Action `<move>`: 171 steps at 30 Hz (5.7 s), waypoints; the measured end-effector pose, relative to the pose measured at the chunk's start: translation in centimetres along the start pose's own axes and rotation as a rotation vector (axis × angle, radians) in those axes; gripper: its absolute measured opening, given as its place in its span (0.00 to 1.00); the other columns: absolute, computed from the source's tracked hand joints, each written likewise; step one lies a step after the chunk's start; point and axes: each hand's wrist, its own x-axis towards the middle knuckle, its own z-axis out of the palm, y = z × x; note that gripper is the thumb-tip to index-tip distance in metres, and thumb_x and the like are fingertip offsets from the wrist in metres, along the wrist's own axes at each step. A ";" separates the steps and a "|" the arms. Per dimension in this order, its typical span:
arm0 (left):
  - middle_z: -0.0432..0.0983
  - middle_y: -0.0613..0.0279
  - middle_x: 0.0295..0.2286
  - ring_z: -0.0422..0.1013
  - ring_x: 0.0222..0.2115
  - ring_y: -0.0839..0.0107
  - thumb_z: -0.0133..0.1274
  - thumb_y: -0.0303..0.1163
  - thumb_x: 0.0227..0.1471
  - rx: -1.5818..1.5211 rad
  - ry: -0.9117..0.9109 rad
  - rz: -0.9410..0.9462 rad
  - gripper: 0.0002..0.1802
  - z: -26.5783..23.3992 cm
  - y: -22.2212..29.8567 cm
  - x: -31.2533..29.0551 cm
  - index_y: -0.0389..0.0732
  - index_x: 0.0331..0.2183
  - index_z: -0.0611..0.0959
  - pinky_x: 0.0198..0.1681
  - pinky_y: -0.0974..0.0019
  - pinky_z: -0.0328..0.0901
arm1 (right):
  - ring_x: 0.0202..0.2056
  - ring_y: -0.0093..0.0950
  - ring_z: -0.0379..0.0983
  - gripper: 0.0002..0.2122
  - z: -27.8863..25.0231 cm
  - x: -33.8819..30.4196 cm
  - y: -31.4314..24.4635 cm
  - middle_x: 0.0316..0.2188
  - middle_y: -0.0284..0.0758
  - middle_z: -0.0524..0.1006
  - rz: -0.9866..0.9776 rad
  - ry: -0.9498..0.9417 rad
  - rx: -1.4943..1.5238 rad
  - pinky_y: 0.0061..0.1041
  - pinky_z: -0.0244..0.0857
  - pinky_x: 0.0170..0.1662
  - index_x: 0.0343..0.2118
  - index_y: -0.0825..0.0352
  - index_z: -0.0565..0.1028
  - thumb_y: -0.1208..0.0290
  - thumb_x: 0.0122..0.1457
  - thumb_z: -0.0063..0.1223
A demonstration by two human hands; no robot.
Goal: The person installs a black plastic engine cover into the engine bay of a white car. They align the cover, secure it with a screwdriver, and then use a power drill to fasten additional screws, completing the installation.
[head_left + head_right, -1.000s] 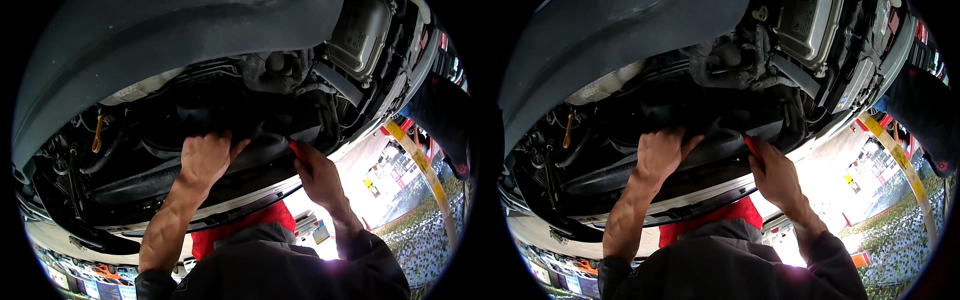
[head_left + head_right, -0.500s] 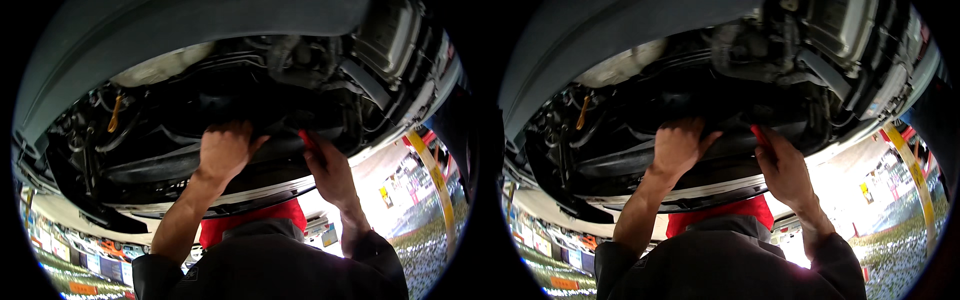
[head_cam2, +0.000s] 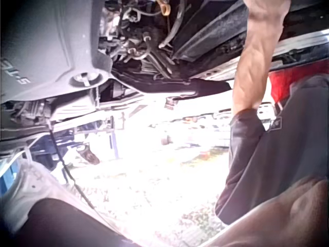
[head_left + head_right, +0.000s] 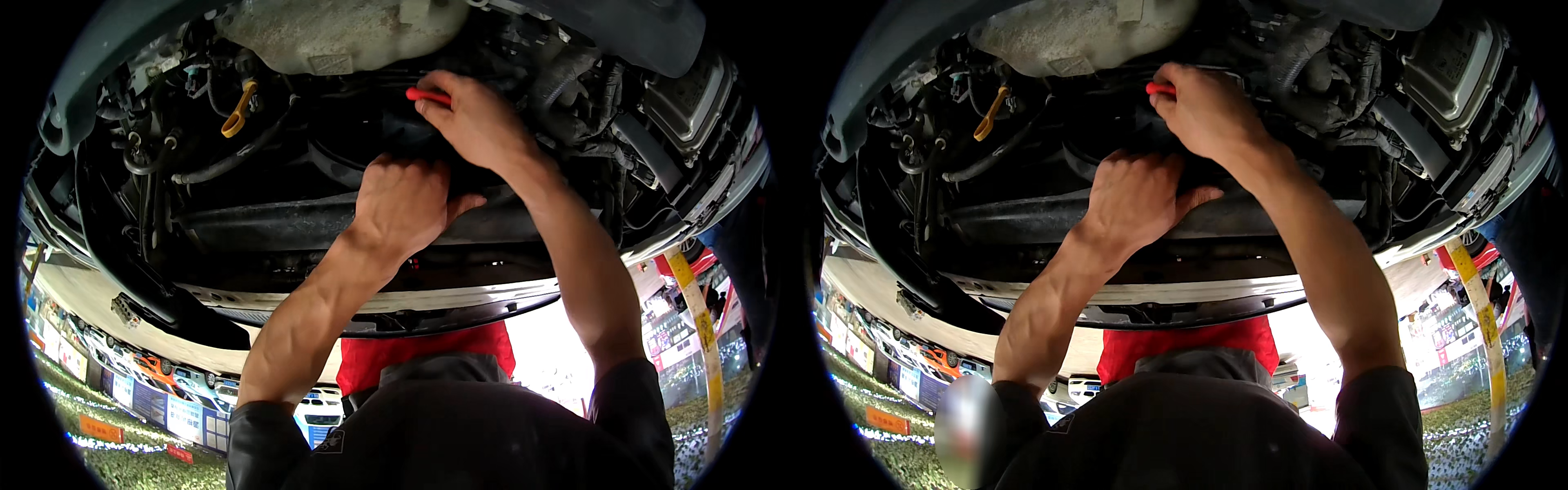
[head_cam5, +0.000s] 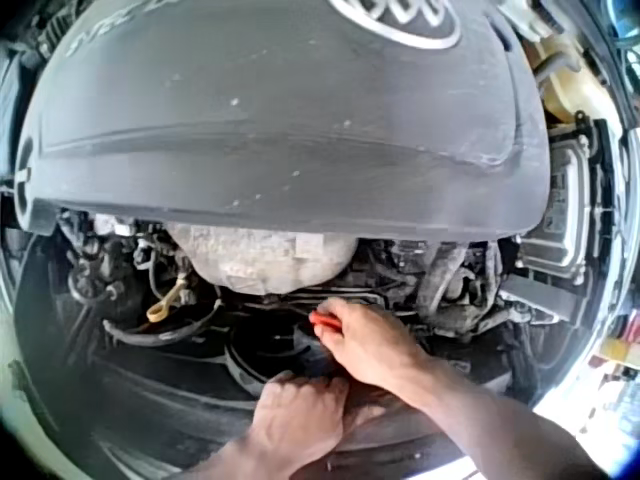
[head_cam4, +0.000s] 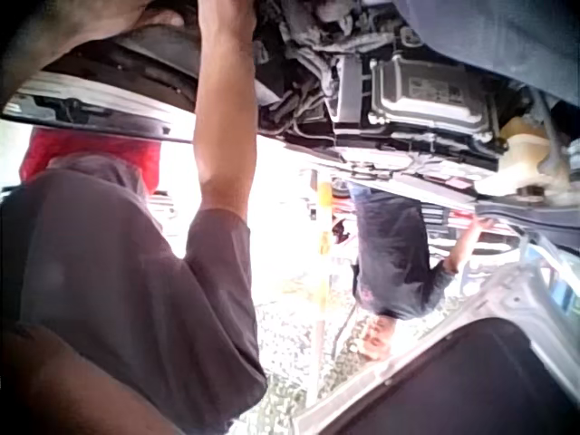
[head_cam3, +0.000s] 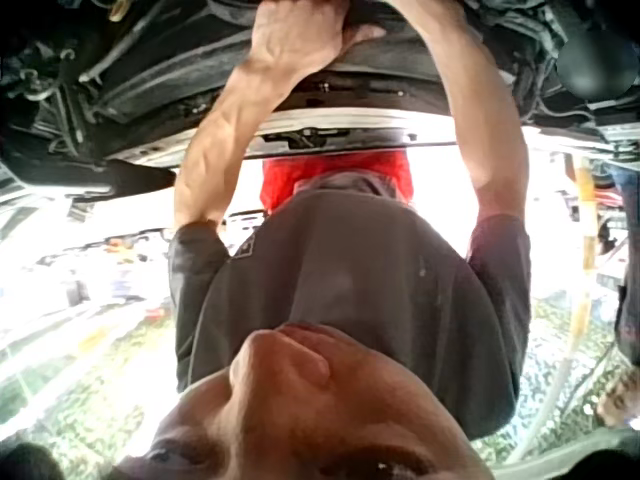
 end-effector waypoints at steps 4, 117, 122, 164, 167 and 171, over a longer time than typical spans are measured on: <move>0.80 0.56 0.19 0.78 0.21 0.54 0.55 0.65 0.59 0.000 0.046 0.010 0.35 0.4 -0.1 -0.5 0.39 0.27 0.84 0.34 0.54 0.73 | 0.47 0.43 0.82 0.15 -3.9 -0.5 -4.1 0.42 0.42 0.85 0.069 -0.102 -0.111 0.40 0.75 0.51 0.49 0.63 0.82 0.62 0.64 0.59; 0.83 0.61 0.44 0.75 0.50 0.65 0.51 0.41 0.61 -0.176 0.370 0.050 0.15 3.0 -0.2 0.8 0.47 0.44 0.86 0.57 0.58 0.66 | 0.32 0.41 0.78 0.11 16.4 13.7 -5.7 0.33 0.42 0.82 -0.029 -0.436 -0.732 0.36 0.70 0.31 0.37 0.67 0.82 0.72 0.63 0.47; 0.81 0.64 0.43 0.73 0.50 0.66 0.52 0.41 0.61 -0.282 0.478 0.030 0.15 4.2 -0.5 0.5 0.48 0.46 0.84 0.57 0.60 0.65 | 0.54 0.47 0.80 0.17 14.5 10.2 -10.0 0.51 0.46 0.83 0.094 -0.359 -0.689 0.41 0.74 0.55 0.50 0.65 0.84 0.70 0.62 0.49; 0.78 0.60 0.55 0.67 0.60 0.61 0.43 0.40 0.68 -0.152 0.301 0.000 0.19 5.2 0.5 0.1 0.49 0.53 0.83 0.66 0.55 0.58 | 0.36 0.36 0.79 0.12 16.1 11.9 -6.9 0.39 0.43 0.82 0.257 -0.336 -0.391 0.36 0.72 0.37 0.42 0.70 0.81 0.66 0.67 0.52; 0.79 0.61 0.53 0.68 0.58 0.62 0.44 0.39 0.68 -0.281 0.346 -0.061 0.18 6.2 0.4 0.6 0.49 0.52 0.83 0.64 0.55 0.60 | 0.61 0.45 0.75 0.17 15.8 10.5 -8.9 0.57 0.44 0.80 0.105 -0.364 -0.711 0.42 0.70 0.61 0.52 0.63 0.83 0.68 0.64 0.51; 0.79 0.61 0.52 0.68 0.58 0.62 0.45 0.39 0.67 -0.381 0.324 -0.043 0.18 4.4 0.3 -0.1 0.49 0.53 0.83 0.64 0.54 0.59 | 0.53 0.41 0.81 0.15 15.1 10.0 -8.8 0.49 0.40 0.85 -0.179 -0.356 -0.952 0.40 0.75 0.54 0.47 0.60 0.86 0.69 0.65 0.48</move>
